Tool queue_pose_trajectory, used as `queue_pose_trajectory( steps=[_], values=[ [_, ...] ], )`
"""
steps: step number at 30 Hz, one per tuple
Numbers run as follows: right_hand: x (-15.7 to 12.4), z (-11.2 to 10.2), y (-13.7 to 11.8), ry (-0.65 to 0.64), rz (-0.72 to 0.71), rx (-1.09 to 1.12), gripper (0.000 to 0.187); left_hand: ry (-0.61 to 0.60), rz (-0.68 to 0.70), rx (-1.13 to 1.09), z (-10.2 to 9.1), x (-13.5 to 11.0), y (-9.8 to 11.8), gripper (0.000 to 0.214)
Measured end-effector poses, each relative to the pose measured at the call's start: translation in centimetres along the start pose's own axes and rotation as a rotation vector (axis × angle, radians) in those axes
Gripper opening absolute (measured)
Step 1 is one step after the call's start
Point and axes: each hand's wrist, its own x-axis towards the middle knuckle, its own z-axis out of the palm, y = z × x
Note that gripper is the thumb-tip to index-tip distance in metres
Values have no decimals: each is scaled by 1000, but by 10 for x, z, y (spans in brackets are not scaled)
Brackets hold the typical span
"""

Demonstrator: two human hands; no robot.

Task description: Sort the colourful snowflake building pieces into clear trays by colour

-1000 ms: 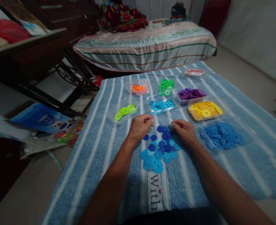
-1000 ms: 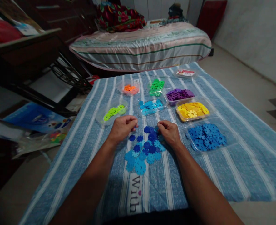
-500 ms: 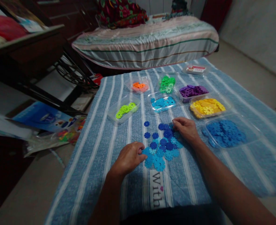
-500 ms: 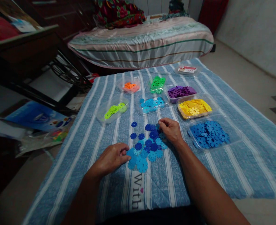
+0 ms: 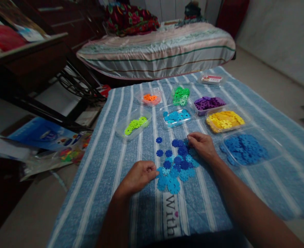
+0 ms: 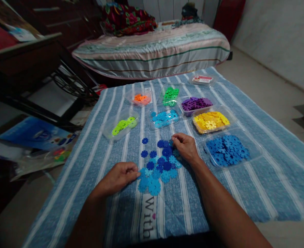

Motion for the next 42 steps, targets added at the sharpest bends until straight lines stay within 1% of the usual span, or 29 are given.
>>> queue_pose_trajectory(
  steps=[4,6,8,10,12,14,16,17,18,22,24,26,28,33,38,40,42],
  values=[
    [0,0,0,-6,9,-6,23,-19,-31,-115,-5,4,3,23],
    [0,0,0,-6,10,-9,23,9,-17,-187,-7,12,10,20],
    [0,1,1,-6,10,-11,23,100,26,-249,-9,24,23,17],
    [0,1,1,-8,12,-9,23,249,106,-327,-11,40,42,15],
    [0,1,0,-10,15,-7,23,395,200,-457,-13,57,61,19],
    [0,0,0,-15,12,-10,23,479,246,-505,-16,71,76,28],
    [1,0,1,-17,7,-13,23,520,250,-459,-17,79,81,28],
    [1,1,1,-18,4,-17,23,510,240,-405,-18,79,79,26],
    [1,1,1,-19,2,-23,22,473,224,-333,-17,77,75,22],
    [1,1,2,-22,0,-42,23,214,132,77,-12,55,44,13],
    [1,1,2,-21,1,-41,23,123,89,261,-8,41,31,11],
    [1,1,1,-25,-1,-44,23,72,63,389,-4,29,22,7],
    [1,1,1,-30,-4,-50,23,47,56,465,-1,19,18,7],
    [1,0,2,-24,2,-29,25,-1,66,476,6,9,16,14],
    [1,-1,2,-26,0,-44,27,-3,64,474,10,8,17,7],
    [1,-1,2,-30,-2,-44,27,2,53,441,10,9,15,7],
    [1,-1,2,-30,0,-39,26,-8,29,361,8,9,12,8]
  ],
)
